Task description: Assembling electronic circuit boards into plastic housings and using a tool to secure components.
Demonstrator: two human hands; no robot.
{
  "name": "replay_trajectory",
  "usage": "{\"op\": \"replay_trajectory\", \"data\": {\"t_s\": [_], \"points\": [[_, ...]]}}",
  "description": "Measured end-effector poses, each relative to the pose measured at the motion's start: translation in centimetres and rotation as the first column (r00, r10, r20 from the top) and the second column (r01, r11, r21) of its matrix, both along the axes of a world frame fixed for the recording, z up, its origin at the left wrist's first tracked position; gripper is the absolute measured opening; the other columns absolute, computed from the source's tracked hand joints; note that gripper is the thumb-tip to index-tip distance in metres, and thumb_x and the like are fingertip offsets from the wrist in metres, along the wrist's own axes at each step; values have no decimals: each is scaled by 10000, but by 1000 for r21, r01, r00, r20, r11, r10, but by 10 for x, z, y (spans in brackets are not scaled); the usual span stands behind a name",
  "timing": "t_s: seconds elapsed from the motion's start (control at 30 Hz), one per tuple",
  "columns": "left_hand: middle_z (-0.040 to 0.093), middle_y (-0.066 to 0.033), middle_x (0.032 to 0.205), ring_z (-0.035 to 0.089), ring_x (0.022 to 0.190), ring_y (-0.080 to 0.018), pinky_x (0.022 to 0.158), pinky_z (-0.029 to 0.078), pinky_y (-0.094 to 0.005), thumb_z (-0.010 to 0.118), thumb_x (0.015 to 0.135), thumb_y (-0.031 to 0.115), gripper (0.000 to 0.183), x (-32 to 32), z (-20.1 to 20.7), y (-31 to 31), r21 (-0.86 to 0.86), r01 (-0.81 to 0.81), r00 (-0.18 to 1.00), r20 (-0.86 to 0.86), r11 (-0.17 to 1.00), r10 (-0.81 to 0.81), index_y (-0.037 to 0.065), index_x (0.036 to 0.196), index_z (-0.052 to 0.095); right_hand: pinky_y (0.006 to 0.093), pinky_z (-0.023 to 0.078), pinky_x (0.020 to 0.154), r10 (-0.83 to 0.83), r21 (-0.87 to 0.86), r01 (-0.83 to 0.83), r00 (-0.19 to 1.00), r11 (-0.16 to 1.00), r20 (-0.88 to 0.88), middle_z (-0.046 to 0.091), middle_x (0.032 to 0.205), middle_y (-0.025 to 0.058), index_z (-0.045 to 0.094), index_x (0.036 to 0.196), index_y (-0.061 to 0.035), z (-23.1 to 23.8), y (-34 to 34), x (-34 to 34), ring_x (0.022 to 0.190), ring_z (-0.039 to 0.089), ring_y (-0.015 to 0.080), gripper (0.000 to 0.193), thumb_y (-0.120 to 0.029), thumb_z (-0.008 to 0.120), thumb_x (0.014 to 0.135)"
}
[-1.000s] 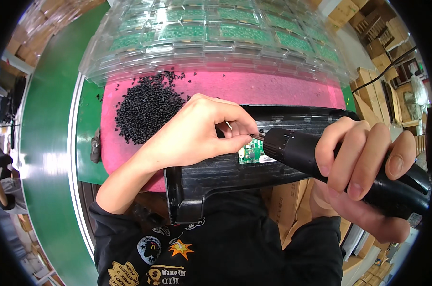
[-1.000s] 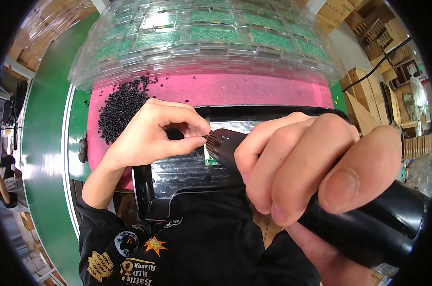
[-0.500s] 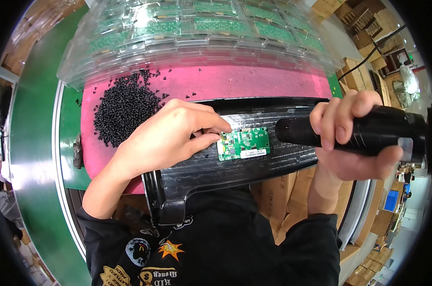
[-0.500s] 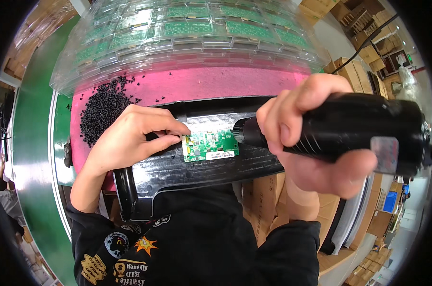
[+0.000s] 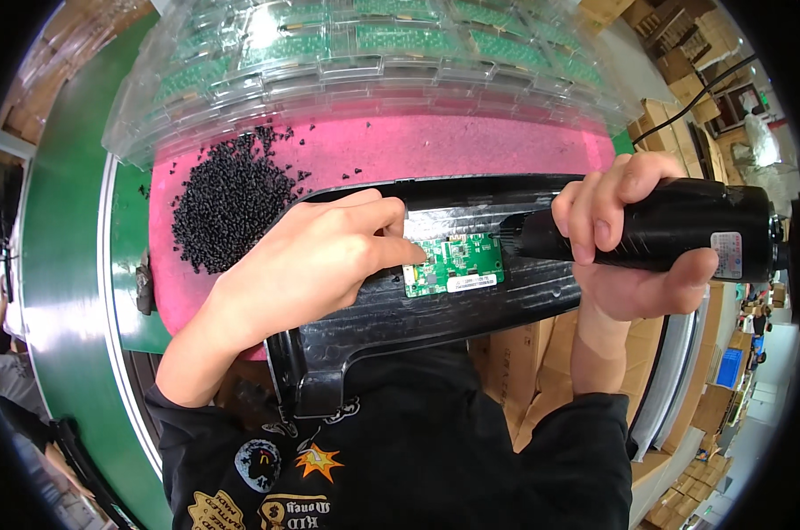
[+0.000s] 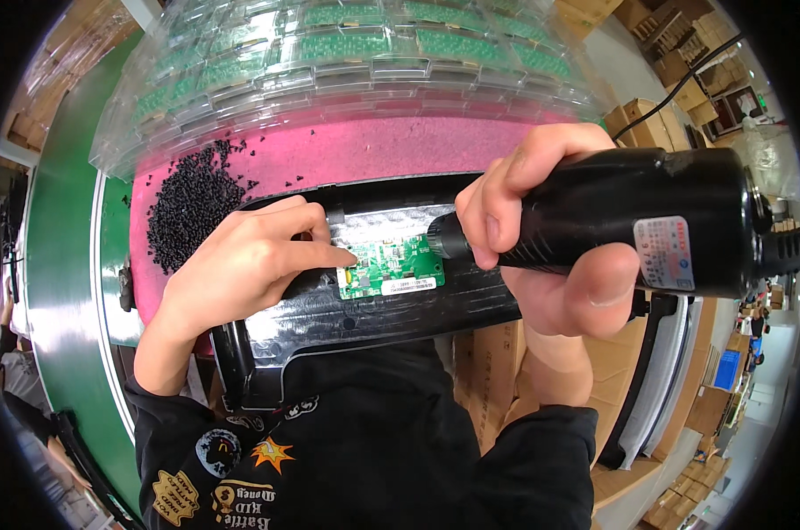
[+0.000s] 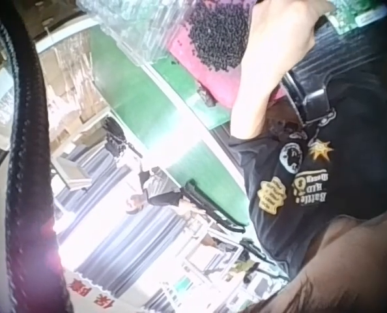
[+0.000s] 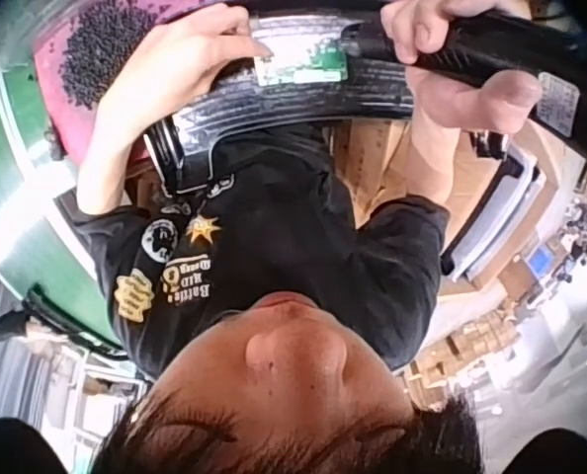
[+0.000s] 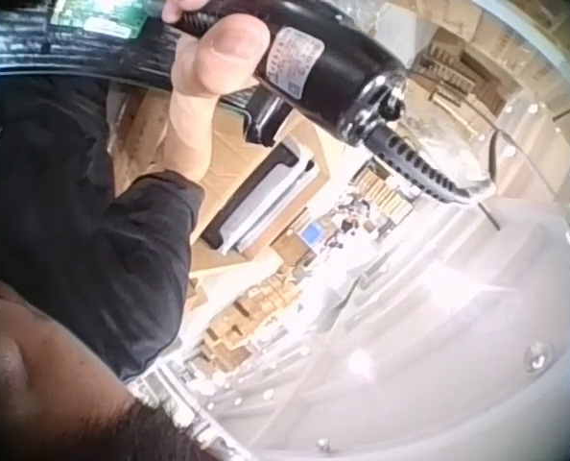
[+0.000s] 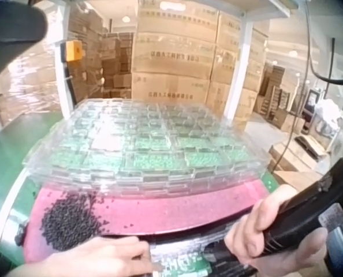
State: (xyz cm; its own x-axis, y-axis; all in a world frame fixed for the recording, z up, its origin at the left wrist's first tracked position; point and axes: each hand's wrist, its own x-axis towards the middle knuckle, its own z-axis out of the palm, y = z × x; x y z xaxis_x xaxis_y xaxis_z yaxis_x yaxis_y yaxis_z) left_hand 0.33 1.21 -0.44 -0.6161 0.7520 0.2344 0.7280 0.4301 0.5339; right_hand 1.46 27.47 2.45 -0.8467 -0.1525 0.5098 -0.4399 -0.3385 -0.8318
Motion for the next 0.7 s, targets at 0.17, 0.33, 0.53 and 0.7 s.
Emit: {"op": "replay_trajectory", "data": {"t_s": [0.17, 0.33, 0.53, 0.7], "points": [[546, -33, 784, 607, 756, -224, 601, 505, -362, 670, 616, -51, 403, 3, 2, 3, -18, -22, 994, -105, 1000, 20, 108, 974, 760, 252, 370, 512, -39, 30, 37, 995, 999, 92, 509, 681, -14, 500, 1015, -45, 3, -7, -1, 483, 443, 85, 752, -746, 640, 782], [539, -36, 777, 605, 752, -226, 601, 504, -366, 669, 620, -52, 389, 2, 3, 4, -48, -27, 996, -92, 999, 22, 101, 965, 762, 236, 345, 495, -85, 225, 63, 992, 972, 91, 514, 657, -18, 496, 1033, -41, 10, -16, -4, 491, 434, 76, 704, -693, 652, 818], [537, -45, 777, 603, 756, -236, 610, 504, -375, 662, 635, -50, 365, -1, 2, 2, -51, -15, 996, -84, 999, 11, 88, 959, 759, 245, 355, 489, -33, 79, 28, 997, 996, 64, 505, 651, -22, 505, 1059, -26, 6, -17, -4, 488, 445, 84, 687, -666, 636, 845], [621, -59, 818, 637, 785, -245, 645, 526, -359, 684, 686, -60, 308, -8, -1, 3, 57, 16, 997, -76, 998, -12, 57, 963, 751, 237, 417, 522, 105, -142, -115, 992, 983, -75, 555, 689, -40, 507, 1067, -77, 33, -22, 12, 488, 506, 74, 612, -570, 741, 791]]}}
